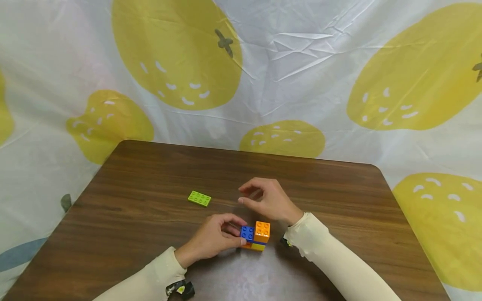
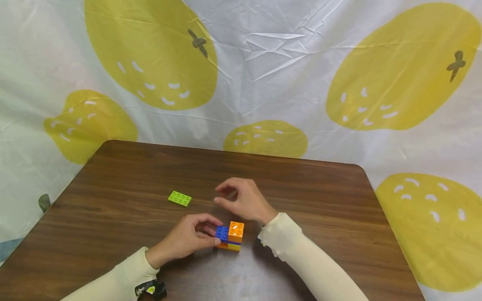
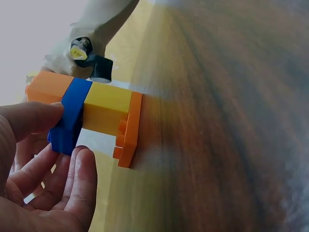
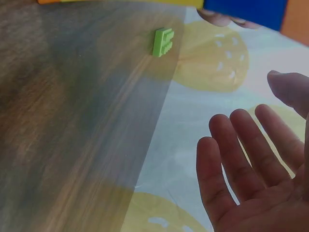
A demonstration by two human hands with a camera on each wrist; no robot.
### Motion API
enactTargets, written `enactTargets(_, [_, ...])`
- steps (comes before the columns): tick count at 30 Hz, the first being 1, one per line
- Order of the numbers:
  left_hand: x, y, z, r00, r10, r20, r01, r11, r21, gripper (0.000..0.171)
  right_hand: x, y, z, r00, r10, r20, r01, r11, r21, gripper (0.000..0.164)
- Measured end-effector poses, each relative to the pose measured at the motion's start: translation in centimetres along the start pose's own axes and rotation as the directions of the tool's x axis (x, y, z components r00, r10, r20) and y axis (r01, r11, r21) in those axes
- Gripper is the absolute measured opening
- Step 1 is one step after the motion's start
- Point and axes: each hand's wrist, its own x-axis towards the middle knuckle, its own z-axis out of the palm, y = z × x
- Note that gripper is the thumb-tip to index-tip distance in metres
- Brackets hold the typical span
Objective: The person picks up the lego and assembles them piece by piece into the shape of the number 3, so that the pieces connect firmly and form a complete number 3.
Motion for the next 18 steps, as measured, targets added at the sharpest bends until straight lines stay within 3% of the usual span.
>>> enactTargets(11, [0.0,-0.3,0.0,1.0,0.027,0.009,-0.027,1.0,0.0,0.038,2.3,0.7,1.2,0.993,-0.098,0.068,0.097,0.995,0.018,0.031])
enactTargets(18, [0.0,0.0,0.1,1.0,0.031,-0.001,-0.031,0.999,0.017,0.038,3.8,1.1,1.9,0.986,-0.093,0.139,0.095,0.995,-0.009,0.035])
